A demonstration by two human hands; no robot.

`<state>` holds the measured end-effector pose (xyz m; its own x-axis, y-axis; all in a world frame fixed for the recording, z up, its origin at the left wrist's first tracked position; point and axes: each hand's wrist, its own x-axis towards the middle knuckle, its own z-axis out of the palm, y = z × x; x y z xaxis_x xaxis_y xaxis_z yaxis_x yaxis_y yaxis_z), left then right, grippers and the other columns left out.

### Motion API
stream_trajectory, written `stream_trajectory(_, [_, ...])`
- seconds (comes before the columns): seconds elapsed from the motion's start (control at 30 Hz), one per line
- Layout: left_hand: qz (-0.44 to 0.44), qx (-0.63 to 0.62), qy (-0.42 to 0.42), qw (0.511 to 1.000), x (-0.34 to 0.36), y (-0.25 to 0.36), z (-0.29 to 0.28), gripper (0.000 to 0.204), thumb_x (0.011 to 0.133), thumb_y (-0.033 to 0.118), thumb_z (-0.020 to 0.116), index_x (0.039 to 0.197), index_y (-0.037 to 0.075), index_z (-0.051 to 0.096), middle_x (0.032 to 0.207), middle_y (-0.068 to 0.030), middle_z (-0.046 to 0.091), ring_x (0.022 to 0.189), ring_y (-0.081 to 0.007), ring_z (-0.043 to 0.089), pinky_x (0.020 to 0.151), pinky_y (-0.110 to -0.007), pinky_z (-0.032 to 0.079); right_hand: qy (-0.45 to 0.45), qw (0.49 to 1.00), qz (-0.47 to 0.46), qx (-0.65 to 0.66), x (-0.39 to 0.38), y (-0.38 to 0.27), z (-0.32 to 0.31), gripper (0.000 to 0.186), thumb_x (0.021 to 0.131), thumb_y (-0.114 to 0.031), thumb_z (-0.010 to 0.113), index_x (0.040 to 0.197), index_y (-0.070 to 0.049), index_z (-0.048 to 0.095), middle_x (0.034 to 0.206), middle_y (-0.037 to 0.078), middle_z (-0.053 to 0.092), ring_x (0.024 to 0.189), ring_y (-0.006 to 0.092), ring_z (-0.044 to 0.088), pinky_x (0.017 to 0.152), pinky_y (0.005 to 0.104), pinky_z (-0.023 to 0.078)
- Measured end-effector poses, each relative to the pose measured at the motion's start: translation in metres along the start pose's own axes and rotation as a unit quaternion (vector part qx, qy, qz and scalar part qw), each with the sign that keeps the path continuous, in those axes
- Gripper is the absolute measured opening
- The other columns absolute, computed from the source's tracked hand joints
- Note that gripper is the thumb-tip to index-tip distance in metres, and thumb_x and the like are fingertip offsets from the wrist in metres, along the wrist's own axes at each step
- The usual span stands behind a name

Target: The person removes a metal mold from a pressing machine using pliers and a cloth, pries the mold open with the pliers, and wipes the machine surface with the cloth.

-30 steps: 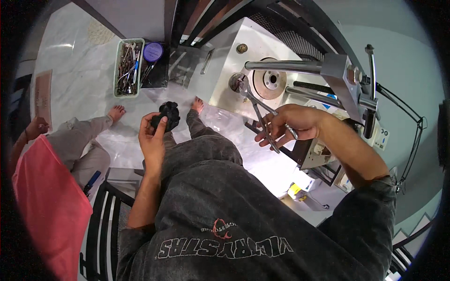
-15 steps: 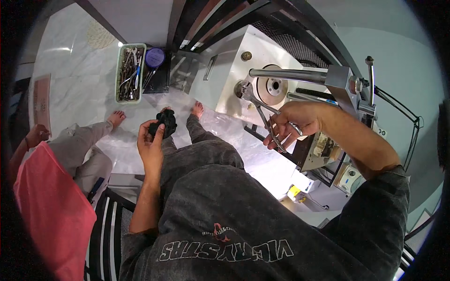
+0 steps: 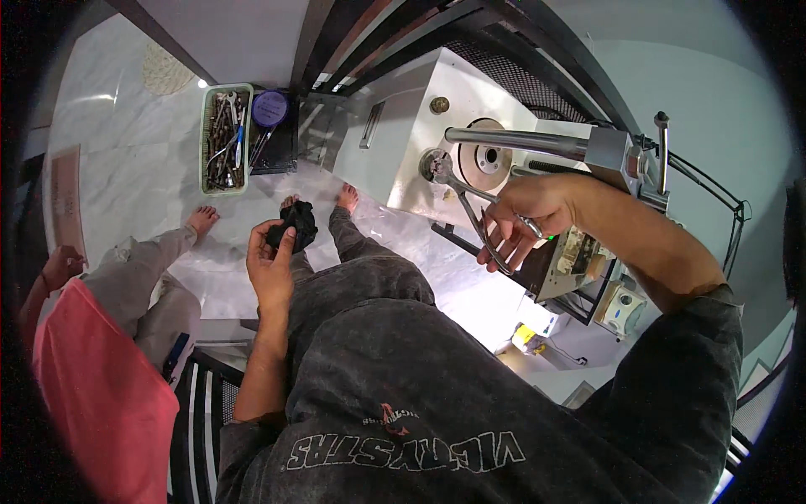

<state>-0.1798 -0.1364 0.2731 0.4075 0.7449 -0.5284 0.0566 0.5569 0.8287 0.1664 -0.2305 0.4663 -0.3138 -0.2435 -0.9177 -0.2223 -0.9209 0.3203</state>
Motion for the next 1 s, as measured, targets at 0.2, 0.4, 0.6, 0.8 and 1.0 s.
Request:
stream_trajectory(0.2, [-0.002, 0.014, -0.003, 1.000, 0.003, 0.009, 0.000, 0.023, 0.089, 0.008, 0.069, 0.108, 0.002, 0.057, 0.097, -0.0015, 0.060, 0.090, -0.0086, 0.056, 0.081, -0.022, 0.044, 0.010, 1.000, 0.016, -0.004, -0.005, -0.014, 0.013, 0.026, 0.073, 0.005, 0.051, 0.097, 0.014, 0.052, 0.108, 0.031, 0.056, 0.097, 0.0437, 0.063, 0.082, 0.0544, 0.054])
stream_trajectory(0.4, [0.004, 0.022, -0.014, 1.000, 0.011, 0.005, 0.000, 0.023, 0.088, 0.007, 0.069, 0.108, 0.003, 0.057, 0.097, -0.0028, 0.060, 0.090, -0.0084, 0.056, 0.080, -0.022, 0.044, 0.082, 0.996, 0.006, -0.046, -0.009, -0.025, 0.023, 0.017, 0.087, -0.006, 0.052, 0.094, 0.009, 0.055, 0.084, 0.015, 0.058, 0.072, 0.0309, 0.065, 0.069, 0.0462, 0.055])
stream_trajectory(0.6, [0.153, 0.176, -0.053, 0.971, 0.009, 0.022, 0.049, 0.017, 0.084, 0.006, 0.071, 0.098, 0.002, 0.062, 0.093, -0.0068, 0.064, 0.088, -0.0185, 0.059, 0.079, -0.029, 0.046, 0.030, 0.999, -0.013, -0.003, 0.002, -0.014, 0.006, 0.037, 0.101, -0.033, 0.044, 0.091, 0.000, 0.057, 0.066, 0.003, 0.053, 0.056, 0.0157, 0.052, 0.058, 0.0347, 0.047])
stream_trajectory(0.8, [0.242, 0.210, -0.133, 0.938, 0.029, 0.052, 0.149, 0.020, 0.078, 0.007, 0.072, 0.096, 0.005, 0.064, 0.092, -0.0116, 0.064, 0.092, -0.0313, 0.058, 0.081, -0.036, 0.046, -0.031, 0.990, -0.116, 0.076, 0.014, 0.012, 0.019, 0.038, 0.100, -0.038, 0.046, 0.087, -0.004, 0.054, 0.064, 0.001, 0.049, 0.053, 0.0142, 0.049, 0.054, 0.0316, 0.043])
stream_trajectory(1.0, [0.263, 0.273, -0.148, 0.913, 0.048, 0.045, 0.170, 0.017, 0.078, 0.008, 0.073, 0.092, 0.004, 0.064, 0.088, -0.0098, 0.064, 0.085, -0.0264, 0.061, 0.076, -0.035, 0.047, -0.099, 0.956, -0.198, 0.194, 0.041, 0.045, 0.013, 0.035, 0.100, -0.036, 0.046, 0.087, -0.004, 0.052, 0.064, 0.000, 0.043, 0.053, 0.0137, 0.043, 0.052, 0.0319, 0.044])
